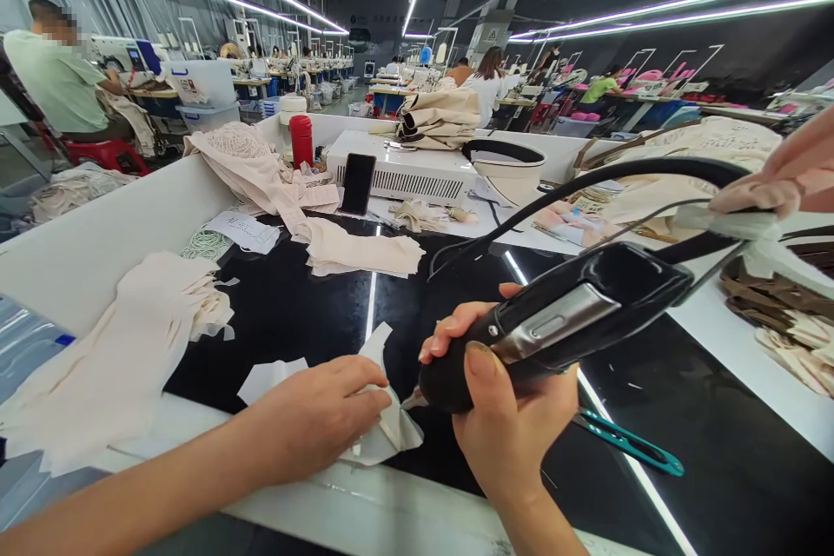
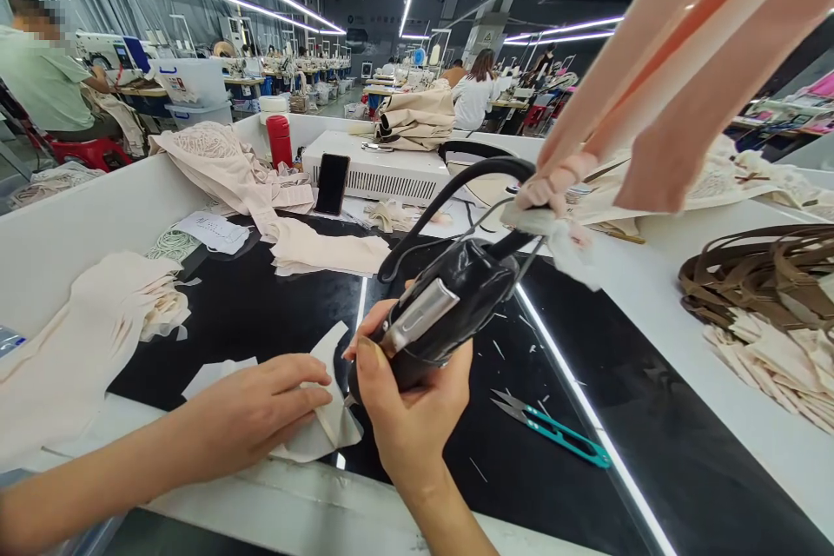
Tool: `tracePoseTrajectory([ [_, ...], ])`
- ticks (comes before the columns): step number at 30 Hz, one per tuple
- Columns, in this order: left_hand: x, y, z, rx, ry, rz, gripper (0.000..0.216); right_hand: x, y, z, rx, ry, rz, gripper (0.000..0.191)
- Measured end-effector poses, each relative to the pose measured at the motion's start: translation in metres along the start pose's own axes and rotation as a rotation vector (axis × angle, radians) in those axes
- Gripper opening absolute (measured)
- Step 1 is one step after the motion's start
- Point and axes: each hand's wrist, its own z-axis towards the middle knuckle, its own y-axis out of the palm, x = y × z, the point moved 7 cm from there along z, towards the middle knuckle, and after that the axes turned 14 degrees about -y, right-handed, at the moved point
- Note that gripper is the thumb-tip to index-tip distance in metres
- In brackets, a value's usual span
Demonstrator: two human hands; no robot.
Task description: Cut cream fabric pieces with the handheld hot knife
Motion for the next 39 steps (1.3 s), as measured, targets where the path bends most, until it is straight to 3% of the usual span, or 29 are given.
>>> tracePoseTrajectory([
  [5,-0.019,0.004,0.014,-0.032,0.116,-0.020,0.019,-0.001,0.001,0.000,0.001,-0.011,0.000,0.042],
  [12,-0.035,0.004,0.011,-0.052,0.117,-0.012,0.022,-0.002,0.004,0.000,-0.016,-0.012,-0.026,0.042],
  [18,-0.030,0.004,0.009,-0.066,0.133,0.115,0.019,-0.004,0.005,-0.001,-0.026,-0.028,-0.041,0.041],
  [23,-0.019,0.007,0.004,-0.065,0.184,0.275,0.040,-0.004,0.006,-0.001,-0.022,-0.039,-0.026,0.038],
  [39,-0.020,0.016,0.001,-0.101,0.114,0.242,0.051,0.004,0.004,0.004,0.026,-0.026,-0.055,0.042],
])
